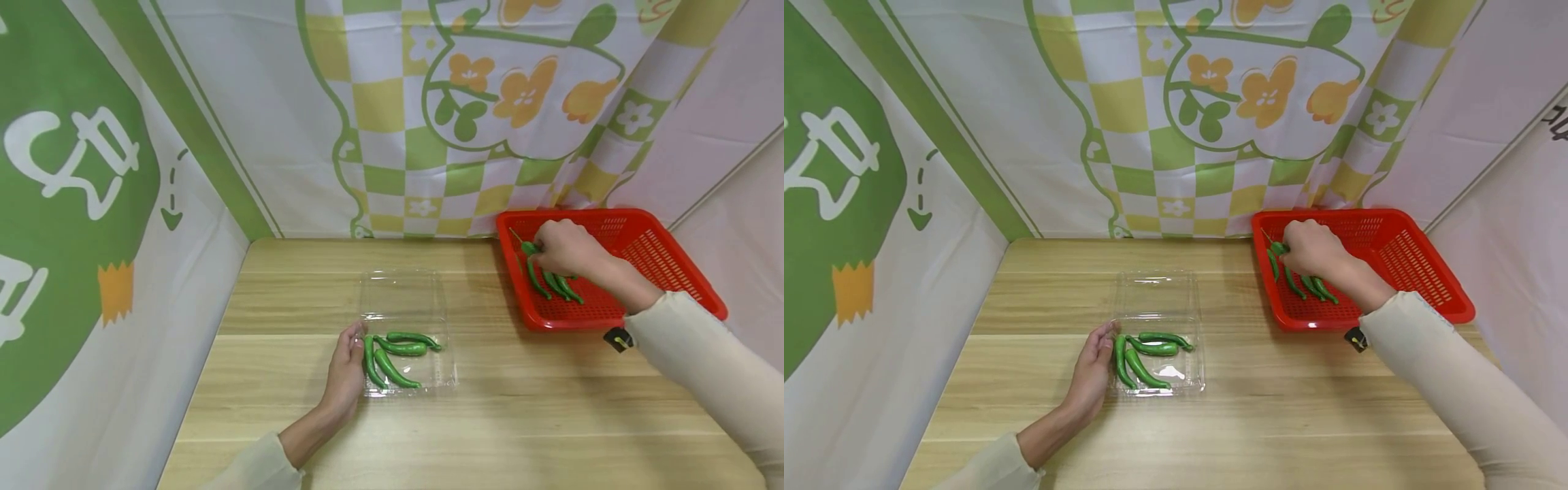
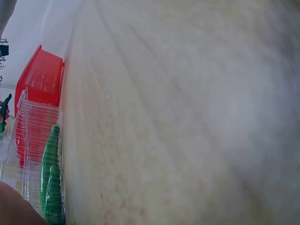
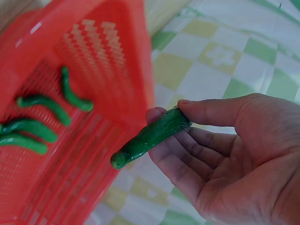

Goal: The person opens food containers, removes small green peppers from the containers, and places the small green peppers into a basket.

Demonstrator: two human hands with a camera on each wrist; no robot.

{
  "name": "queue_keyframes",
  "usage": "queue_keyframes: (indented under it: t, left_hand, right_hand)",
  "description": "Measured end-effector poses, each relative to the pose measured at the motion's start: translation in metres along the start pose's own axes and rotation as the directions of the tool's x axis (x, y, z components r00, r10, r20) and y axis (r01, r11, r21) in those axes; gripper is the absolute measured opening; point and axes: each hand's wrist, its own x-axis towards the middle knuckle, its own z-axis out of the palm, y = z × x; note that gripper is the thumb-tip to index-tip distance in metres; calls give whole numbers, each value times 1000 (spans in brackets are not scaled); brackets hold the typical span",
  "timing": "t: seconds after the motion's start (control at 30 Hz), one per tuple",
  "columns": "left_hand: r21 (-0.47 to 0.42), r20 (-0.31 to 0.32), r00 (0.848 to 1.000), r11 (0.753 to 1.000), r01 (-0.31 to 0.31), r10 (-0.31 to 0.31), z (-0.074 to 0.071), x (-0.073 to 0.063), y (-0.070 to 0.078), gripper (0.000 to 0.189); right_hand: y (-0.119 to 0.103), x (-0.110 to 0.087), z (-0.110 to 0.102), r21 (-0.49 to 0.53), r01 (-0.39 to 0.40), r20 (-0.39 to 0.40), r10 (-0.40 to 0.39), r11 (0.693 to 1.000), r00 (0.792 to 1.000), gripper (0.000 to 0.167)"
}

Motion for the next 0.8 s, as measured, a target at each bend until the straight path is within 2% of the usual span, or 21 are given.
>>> queue_keyframes:
  t: [0.33, 0.6, 0.8]
  left_hand:
    - [1, -5, 1000, 1000, -2, 2, -1, 0, -1, 47]
    - [-1, -5, 1000, 1000, -4, 4, -1, -1, -1, 47]
    - [-2, -5, 1000, 1000, -2, 2, -2, 0, 0, 47]
  right_hand:
    - [46, 9, -8, 18, -79, 22, 78, 997, 997, 39]
    - [75, 19, -14, -24, -68, 79, 70, 997, 994, 45]
    - [95, 27, -13, 24, -127, 149, 122, 992, 981, 40]
